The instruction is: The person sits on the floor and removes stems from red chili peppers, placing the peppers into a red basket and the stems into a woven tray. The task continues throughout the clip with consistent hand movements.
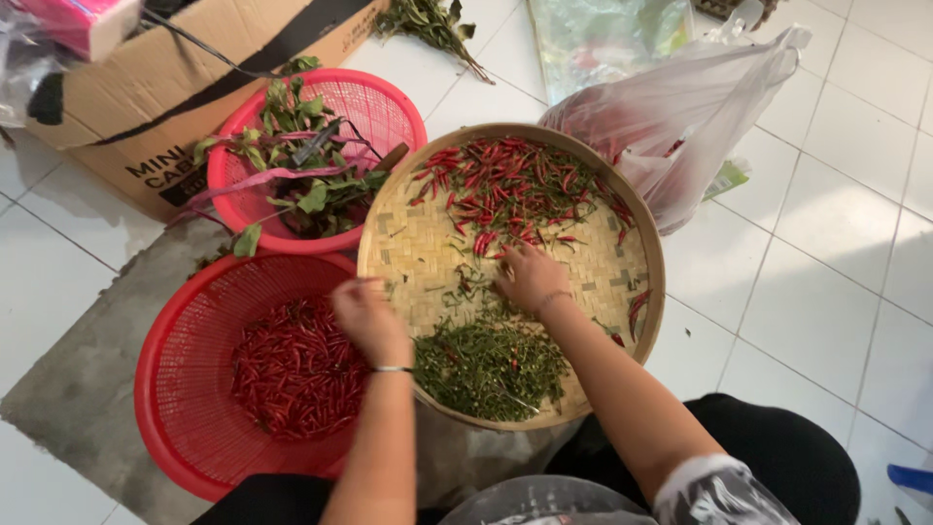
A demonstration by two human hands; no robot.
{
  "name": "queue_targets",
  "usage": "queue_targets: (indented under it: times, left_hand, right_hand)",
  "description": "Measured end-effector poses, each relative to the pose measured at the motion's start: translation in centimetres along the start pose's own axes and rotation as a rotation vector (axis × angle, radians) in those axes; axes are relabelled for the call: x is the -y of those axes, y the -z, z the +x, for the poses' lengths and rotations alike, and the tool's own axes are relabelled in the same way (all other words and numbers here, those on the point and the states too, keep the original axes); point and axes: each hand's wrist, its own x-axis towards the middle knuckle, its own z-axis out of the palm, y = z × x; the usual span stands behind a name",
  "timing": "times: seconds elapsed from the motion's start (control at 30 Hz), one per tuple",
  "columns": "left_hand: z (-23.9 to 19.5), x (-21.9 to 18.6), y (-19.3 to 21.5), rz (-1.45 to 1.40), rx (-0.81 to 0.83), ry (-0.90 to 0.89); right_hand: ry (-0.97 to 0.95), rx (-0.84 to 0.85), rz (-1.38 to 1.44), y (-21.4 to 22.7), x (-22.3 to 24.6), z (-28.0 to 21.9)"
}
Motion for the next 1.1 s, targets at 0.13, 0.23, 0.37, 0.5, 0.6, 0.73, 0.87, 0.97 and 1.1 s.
queue_targets:
  times: [0.13,0.23,0.37,0.5,0.6,0.73,0.87,0.97,1.1]
  left_hand:
    - [4.6,0.5,4.6,-0.261,-0.35,0.164]
    - [4.1,1.1,4.6,0.123,-0.393,-0.019]
    - [0.0,0.8,0.9,0.574,-0.104,-0.421]
    - [-4.4,1.0,-2.8,0.336,0.491,-0.167]
    - [-5.5,2.7,-4.5,0.196,0.738,0.134]
    - [-5.0,6.0,-5.4,-0.074,0.812,0.197]
    - [-4.0,6.9,-4.8,0.029,0.872,0.37]
    - [-4.2,5.4,-4.4,0.098,0.933,0.412]
    - [-4.1,2.5,-3.2,0.35,0.884,0.438]
  right_hand:
    - [-0.083,0.116,0.015,-0.7,0.1,1.5]
    - [-0.121,0.156,0.017,-1.2,0.1,2.4]
    - [-0.103,0.091,0.259,-1.0,-0.6,1.6]
    - [-0.282,0.243,0.756,-0.2,-0.9,-0.3]
    - [-0.142,0.142,1.125,-0.9,-0.2,-1.8]
    - [-0.157,0.047,1.183,-2.2,0.5,-2.8]
    - [-0.043,-0.033,1.189,-2.5,1.3,-3.8]
    - [0.325,-0.324,0.635,-1.7,1.4,-5.0]
    - [0.353,-0.276,0.316,-0.7,0.5,-5.2]
